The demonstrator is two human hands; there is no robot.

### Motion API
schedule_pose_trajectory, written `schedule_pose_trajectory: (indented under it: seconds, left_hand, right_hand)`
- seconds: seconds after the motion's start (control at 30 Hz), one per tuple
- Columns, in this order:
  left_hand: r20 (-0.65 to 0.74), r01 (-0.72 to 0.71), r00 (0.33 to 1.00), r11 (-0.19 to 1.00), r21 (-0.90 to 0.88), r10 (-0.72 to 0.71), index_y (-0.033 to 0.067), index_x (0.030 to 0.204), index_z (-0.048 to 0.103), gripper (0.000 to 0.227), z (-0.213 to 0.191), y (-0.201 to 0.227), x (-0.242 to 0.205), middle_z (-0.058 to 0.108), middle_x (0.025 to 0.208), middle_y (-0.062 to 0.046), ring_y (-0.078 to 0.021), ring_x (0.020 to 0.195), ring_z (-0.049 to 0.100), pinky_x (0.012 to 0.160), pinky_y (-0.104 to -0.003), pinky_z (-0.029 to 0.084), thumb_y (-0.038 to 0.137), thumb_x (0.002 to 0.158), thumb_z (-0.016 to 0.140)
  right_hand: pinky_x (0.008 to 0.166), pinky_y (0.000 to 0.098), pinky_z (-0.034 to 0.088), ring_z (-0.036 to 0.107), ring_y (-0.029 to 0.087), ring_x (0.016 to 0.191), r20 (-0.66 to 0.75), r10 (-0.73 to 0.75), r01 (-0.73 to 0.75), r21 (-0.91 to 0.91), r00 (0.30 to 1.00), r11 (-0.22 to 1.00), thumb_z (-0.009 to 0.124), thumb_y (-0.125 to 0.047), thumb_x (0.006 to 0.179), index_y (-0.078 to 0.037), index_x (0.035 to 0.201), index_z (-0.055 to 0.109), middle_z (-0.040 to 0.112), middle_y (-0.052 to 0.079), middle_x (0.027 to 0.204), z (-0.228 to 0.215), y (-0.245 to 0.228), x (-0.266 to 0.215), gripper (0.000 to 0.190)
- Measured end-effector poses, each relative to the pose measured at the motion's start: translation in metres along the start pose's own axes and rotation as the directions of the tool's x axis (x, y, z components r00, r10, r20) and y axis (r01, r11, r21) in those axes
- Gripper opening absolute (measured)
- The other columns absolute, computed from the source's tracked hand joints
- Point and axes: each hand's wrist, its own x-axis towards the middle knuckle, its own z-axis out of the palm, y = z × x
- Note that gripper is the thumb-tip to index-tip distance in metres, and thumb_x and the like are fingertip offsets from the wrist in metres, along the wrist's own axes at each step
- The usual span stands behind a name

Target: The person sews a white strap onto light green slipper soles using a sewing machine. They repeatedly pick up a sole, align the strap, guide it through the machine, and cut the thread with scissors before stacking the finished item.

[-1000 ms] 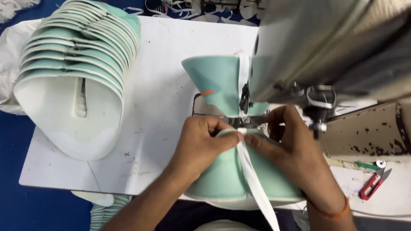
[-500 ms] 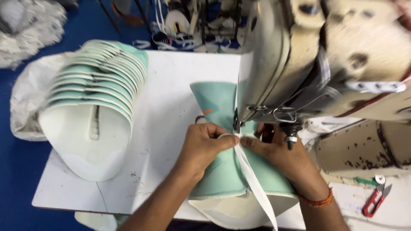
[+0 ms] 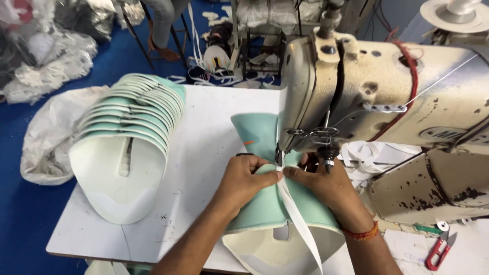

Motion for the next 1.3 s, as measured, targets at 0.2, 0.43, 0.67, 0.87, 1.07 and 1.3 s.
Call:
schedule_pose_trajectory:
  seconds: [0.2, 0.43, 0.67, 0.87, 1.07, 1.3]
  left_hand:
    - [0.009, 0.021, 1.000, 0.998, -0.062, -0.020, -0.0081, 0.094, 0.078, 0.024, -0.002, -0.006, 0.010, 0.078, 0.083, -0.012, -0.0132, 0.067, 0.070, 0.065, -0.027, 0.056, 0.007, 0.075, 0.082]
    - [0.008, -0.017, 1.000, 0.989, -0.145, 0.019, -0.0088, 0.096, 0.076, 0.027, -0.004, -0.009, 0.019, 0.079, 0.085, -0.013, -0.0134, 0.070, 0.072, 0.067, -0.025, 0.057, 0.004, 0.074, 0.083]
    - [0.014, -0.063, 0.998, 0.987, -0.150, 0.066, -0.0087, 0.099, 0.077, 0.028, -0.004, -0.014, 0.018, 0.078, 0.086, -0.012, -0.0125, 0.071, 0.070, 0.067, -0.026, 0.056, 0.005, 0.076, 0.083]
    - [-0.003, -0.027, 1.000, 1.000, -0.013, 0.027, -0.0052, 0.099, 0.076, 0.030, -0.004, 0.006, 0.006, 0.078, 0.085, -0.011, -0.0147, 0.068, 0.071, 0.064, -0.029, 0.058, 0.007, 0.072, 0.082]
    - [0.019, -0.032, 0.999, 0.999, 0.027, 0.031, -0.0064, 0.098, 0.076, 0.030, -0.006, 0.006, 0.008, 0.078, 0.085, -0.011, -0.0138, 0.068, 0.070, 0.065, -0.028, 0.058, 0.008, 0.073, 0.083]
    - [0.038, -0.107, 0.994, 0.994, -0.006, 0.107, -0.0079, 0.097, 0.076, 0.028, -0.004, -0.008, 0.008, 0.079, 0.086, -0.011, -0.0135, 0.070, 0.071, 0.067, -0.028, 0.058, 0.006, 0.073, 0.083]
  right_hand:
    - [0.061, 0.0292, 0.045, 0.051, 0.011, 0.074, -0.020, -0.087, 0.088, 0.043, 0.996, 0.995, 0.090, -0.017, 0.069, -0.005, 0.085, 0.060, 0.057, 0.000, 0.081, 0.002, 0.000, 0.003, 0.036]
    - [0.065, 0.0287, 0.052, 0.061, 0.013, 0.074, -0.050, 0.113, -0.115, -0.046, 0.992, 0.992, 0.089, -0.022, 0.072, -0.005, 0.088, 0.067, 0.068, 0.003, 0.083, 0.002, -0.021, 0.001, 0.032]
    - [0.061, 0.0300, 0.047, 0.054, 0.011, 0.068, -0.037, 0.011, -0.012, -0.006, 0.999, 1.000, 0.088, -0.021, 0.075, -0.004, 0.084, 0.066, 0.063, 0.000, 0.075, 0.001, -0.003, 0.006, 0.029]
    - [0.065, 0.0334, 0.048, 0.058, 0.018, 0.084, -0.205, -0.207, 0.166, -0.200, 0.957, 0.966, 0.085, -0.015, 0.079, 0.001, 0.096, 0.065, 0.065, 0.009, 0.091, -0.027, 0.010, -0.018, 0.031]
    - [0.084, 0.0405, 0.048, 0.058, 0.027, 0.107, -0.537, -0.551, 0.056, -0.682, 0.639, 0.730, 0.067, -0.020, 0.095, 0.002, 0.126, 0.049, 0.059, 0.019, 0.116, -0.166, 0.199, -0.042, 0.042]
    - [0.104, 0.0494, 0.038, 0.040, 0.034, 0.120, -0.376, -0.860, -0.068, -0.924, 0.346, 0.376, 0.046, -0.023, 0.121, 0.003, 0.151, 0.028, 0.034, 0.030, 0.142, -0.167, 0.183, -0.073, 0.044]
